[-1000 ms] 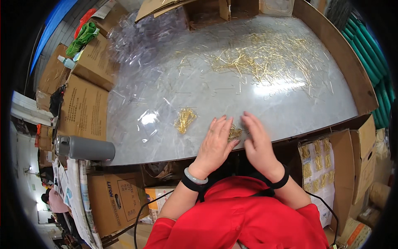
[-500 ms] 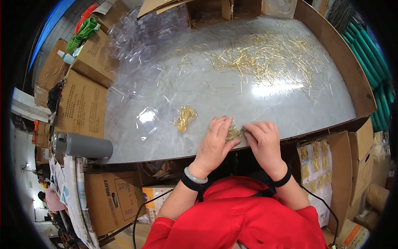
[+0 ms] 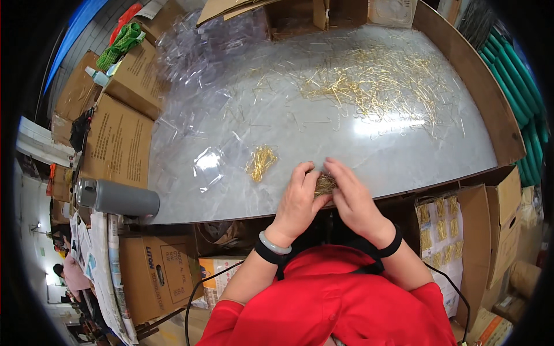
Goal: Packaging small gold-colored metallic items into small plastic bags.
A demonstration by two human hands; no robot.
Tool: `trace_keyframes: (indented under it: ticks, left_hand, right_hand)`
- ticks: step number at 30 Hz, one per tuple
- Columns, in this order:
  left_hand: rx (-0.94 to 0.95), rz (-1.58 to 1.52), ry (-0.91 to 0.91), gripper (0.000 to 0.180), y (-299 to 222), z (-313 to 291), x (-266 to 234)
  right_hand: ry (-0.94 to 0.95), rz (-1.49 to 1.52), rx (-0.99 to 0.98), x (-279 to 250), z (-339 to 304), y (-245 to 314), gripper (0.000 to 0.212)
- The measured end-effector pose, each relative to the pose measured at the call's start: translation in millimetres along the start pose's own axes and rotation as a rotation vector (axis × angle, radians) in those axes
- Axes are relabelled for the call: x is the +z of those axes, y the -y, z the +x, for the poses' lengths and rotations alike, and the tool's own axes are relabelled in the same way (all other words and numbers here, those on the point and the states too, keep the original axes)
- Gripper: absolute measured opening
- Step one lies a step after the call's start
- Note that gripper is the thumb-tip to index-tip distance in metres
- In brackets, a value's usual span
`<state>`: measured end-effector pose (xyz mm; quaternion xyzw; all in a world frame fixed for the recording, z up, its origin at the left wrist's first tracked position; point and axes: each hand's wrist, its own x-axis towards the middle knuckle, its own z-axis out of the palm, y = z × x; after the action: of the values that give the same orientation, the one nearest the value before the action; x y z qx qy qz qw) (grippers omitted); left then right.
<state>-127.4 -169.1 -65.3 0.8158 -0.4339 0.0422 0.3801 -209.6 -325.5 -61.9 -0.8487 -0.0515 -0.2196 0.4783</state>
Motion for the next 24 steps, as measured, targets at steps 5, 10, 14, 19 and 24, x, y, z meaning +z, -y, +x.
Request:
trace_keyframes:
  ticks: [5,10,14,19,24]
  left_hand:
    - [0.010,-0.025,-0.028,0.082,1.5,-1.0,-1.3]
    - [0.044,-0.174,-0.022,0.107,9.7,-1.3,-7.1]
    - [0.033,-0.122,0.026,0.106,5.6,-2.0,-23.8]
    - [-0.053,0.153,0.052,0.091,-1.8,-11.7,-39.9]
    - [-0.183,0.125,0.050,0.065,-2.9,-13.6,-46.0]
  right_hand:
    - [0.094,0.000,-0.058,-6.7,9.2,-4.0,0.059]
    - [0.264,-0.133,-0.195,-22.0,24.1,-1.6,0.053]
    - [0.339,-0.272,-0.270,-20.6,29.7,0.1,0.043]
    - [0.234,-0.272,-0.194,-12.8,23.0,-13.2,0.040]
    - [0.167,-0.275,-0.170,-10.5,21.5,-7.9,0.050]
